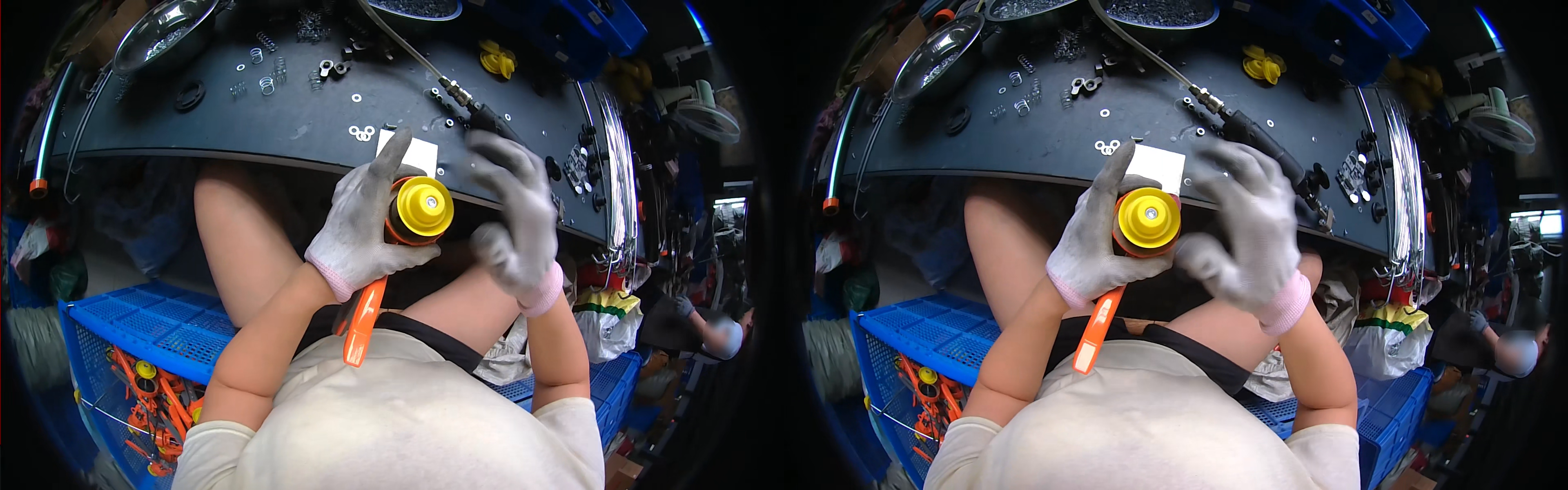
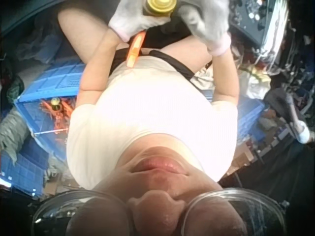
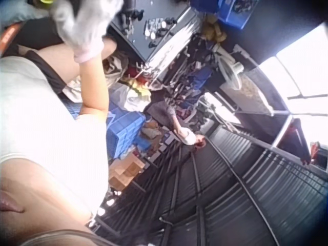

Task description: Assemble mechanical parts of a manual tool using fasteners and a pneumatic driver.

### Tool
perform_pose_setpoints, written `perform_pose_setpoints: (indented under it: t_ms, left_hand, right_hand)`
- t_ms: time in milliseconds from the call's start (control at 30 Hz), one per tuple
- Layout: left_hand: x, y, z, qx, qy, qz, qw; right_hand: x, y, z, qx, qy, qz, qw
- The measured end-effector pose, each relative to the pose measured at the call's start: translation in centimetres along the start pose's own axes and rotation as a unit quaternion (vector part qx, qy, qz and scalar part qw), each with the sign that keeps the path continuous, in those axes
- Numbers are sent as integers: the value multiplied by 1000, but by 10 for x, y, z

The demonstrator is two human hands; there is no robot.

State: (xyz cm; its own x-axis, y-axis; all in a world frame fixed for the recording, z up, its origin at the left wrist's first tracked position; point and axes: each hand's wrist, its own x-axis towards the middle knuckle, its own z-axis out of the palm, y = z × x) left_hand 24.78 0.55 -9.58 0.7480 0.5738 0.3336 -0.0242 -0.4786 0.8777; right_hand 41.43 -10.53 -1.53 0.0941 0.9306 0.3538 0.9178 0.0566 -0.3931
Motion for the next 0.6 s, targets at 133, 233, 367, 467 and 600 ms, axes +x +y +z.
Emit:
perform_pose_setpoints:
  t_ms: [133, 233, 367, 467, 600]
  left_hand:
    - [-2, 2, 2, -30, 10, -3, 999]
    - [-9, -2, 12, -7, 71, 29, 997]
    - [-35, 15, 12, 77, 64, -57, 993]
    - [-57, 14, -50, 166, -1, 28, 986]
    - [-51, 1, -120, -58, 224, -81, 969]
  right_hand:
    - [-1, 26, -18, -26, -33, -148, 988]
    - [10, -32, 7, -1, -12, -13, 1000]
    - [27, -36, 31, -61, -97, -61, 992]
    - [12, -44, 1, -25, -58, -129, 990]
    - [-32, -75, -70, -13, -28, -169, 985]
